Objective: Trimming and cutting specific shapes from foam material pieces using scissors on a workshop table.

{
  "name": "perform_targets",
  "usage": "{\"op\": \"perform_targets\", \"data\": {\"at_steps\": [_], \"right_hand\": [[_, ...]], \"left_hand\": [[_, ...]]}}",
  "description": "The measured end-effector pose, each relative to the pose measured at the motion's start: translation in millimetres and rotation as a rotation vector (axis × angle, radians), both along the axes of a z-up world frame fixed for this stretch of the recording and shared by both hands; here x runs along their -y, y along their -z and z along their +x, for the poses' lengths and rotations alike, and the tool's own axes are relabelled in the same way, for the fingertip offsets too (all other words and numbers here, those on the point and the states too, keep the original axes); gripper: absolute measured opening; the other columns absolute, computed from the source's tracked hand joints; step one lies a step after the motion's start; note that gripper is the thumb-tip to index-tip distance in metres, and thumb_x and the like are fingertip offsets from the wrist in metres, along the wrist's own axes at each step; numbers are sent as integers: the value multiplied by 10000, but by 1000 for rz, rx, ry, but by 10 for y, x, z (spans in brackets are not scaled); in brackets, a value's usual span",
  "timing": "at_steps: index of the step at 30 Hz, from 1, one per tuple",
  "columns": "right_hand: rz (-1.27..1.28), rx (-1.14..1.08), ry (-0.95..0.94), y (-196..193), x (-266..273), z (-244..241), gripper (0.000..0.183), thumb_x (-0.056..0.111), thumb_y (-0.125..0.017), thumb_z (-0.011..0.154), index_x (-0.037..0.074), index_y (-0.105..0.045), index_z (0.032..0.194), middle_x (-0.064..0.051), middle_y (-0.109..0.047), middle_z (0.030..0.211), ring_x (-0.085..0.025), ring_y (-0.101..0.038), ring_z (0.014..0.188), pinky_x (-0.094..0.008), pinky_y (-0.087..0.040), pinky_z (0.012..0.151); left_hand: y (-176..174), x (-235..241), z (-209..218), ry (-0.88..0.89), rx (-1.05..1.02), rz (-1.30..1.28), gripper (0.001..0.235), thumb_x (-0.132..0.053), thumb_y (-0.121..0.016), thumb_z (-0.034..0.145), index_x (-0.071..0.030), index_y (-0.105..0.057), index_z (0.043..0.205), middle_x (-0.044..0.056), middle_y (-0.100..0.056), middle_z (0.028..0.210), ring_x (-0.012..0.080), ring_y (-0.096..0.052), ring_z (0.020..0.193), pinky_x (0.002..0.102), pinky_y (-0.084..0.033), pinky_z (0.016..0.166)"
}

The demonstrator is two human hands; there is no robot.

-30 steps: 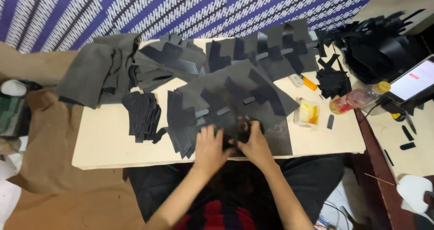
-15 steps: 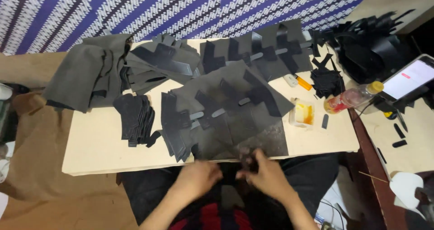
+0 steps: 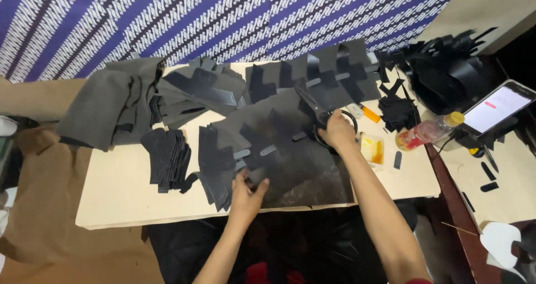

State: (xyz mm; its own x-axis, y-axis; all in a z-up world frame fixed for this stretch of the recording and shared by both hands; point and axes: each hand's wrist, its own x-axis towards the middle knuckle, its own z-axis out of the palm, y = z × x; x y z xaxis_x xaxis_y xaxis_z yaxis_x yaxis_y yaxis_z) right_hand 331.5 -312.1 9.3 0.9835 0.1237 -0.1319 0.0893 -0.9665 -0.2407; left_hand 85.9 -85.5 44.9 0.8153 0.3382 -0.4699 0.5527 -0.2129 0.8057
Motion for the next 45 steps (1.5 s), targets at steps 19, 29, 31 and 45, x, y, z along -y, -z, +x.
{"op": "perform_targets", "data": {"at_steps": [19, 29, 31, 45], "right_hand": [[1105, 191, 37, -1627, 437, -1073, 538, 97, -886, 739, 39, -500, 1109, -43, -475, 901, -195, -484, 892, -260, -349, 749], [1135, 257, 120, -1630, 625, -1196, 502, 79, -884, 794, 82, -488, 1104, 6, -444, 860, -95, -474, 733, -200, -395, 636], [1045, 264, 125, -1597, 523, -1173, 528, 85, -893, 786, 50, -481, 1113, -36, -451, 867, -150, -484, 751, -268, -398, 635], [1048, -496, 150, -623, 155, -2809, 833, 598, -205, 998, 9, -788, 916, -82, -577, 558, -174, -541, 431, -297, -415, 414]], "left_hand": [[-113, 0, 594, -347, -182, -1147, 415, -283, -820, 708, -47, -784, 1048, 194, -756, 931, 334, -739, 821, 427, -588, 697], [636, -797, 720, -196, 275, -626, 335, -299, -842, 870, -46, -781, 1081, 191, -776, 901, 210, -757, 836, 382, -615, 747], [84, -752, 573, -215, 310, -584, 399, -246, -811, 892, -49, -709, 1224, 198, -767, 996, 233, -752, 878, 404, -617, 782], [-253, -279, 177, -316, -261, -429, 1224, -458, -814, 675, -117, -154, 1647, 108, -388, 1651, 251, -364, 1535, 440, -282, 1241]]}}
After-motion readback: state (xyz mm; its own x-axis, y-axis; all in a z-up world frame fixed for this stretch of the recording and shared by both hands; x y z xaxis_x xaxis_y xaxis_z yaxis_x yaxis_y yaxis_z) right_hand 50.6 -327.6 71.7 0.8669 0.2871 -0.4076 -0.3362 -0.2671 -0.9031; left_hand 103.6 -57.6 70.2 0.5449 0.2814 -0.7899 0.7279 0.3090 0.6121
